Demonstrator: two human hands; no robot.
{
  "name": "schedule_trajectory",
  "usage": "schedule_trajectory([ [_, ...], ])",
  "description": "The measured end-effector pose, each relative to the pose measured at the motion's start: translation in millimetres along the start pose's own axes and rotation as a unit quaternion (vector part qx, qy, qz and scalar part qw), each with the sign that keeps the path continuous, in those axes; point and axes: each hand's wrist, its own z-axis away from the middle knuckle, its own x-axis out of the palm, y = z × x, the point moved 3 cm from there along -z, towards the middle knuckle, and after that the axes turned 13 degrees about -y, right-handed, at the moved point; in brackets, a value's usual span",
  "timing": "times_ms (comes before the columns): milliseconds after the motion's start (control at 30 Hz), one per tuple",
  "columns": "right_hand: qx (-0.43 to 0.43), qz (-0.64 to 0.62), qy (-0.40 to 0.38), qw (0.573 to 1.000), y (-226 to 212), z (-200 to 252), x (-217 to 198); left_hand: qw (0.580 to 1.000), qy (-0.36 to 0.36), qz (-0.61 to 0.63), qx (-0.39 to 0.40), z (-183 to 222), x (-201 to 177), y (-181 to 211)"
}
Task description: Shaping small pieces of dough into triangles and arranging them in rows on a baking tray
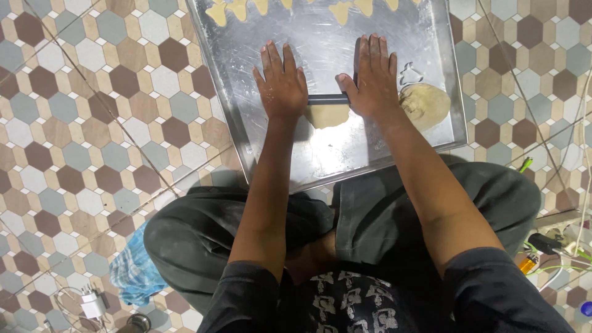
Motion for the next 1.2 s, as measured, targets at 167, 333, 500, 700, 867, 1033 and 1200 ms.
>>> schedule_trajectory([
  [167, 0.006, 0.005, 0.013, 1.0, 1, -6, -3, 0.998, -0.067, 0.005, -0.014, -10, -3, 1],
  [333, -0.019, 0.002, 0.065, 0.998, 2, -8, -3, 0.995, -0.097, -0.024, -0.025, -19, -2, 1],
  [500, -0.013, 0.011, 0.107, 0.994, 9, -22, 0, 0.994, -0.103, -0.022, -0.025, -30, -5, 2],
  [700, -0.032, 0.031, 0.154, 0.987, 12, -35, -7, 0.999, -0.04, -0.022, -0.022, -41, 6, 1],
  [867, -0.053, 0.036, 0.202, 0.977, 9, -33, -13, 0.999, 0.014, 0.012, -0.033, -46, 4, -1],
  [1033, -0.083, 0.045, 0.224, 0.97, 10, -27, -9, 0.981, 0.092, 0.139, 0.098, -11, -14, -5],
  [1200, -0.2, 0.04, 0.223, 0.953, -7, -1, -26, 0.956, -0.047, 0.083, 0.277, 63, -70, 37],
])
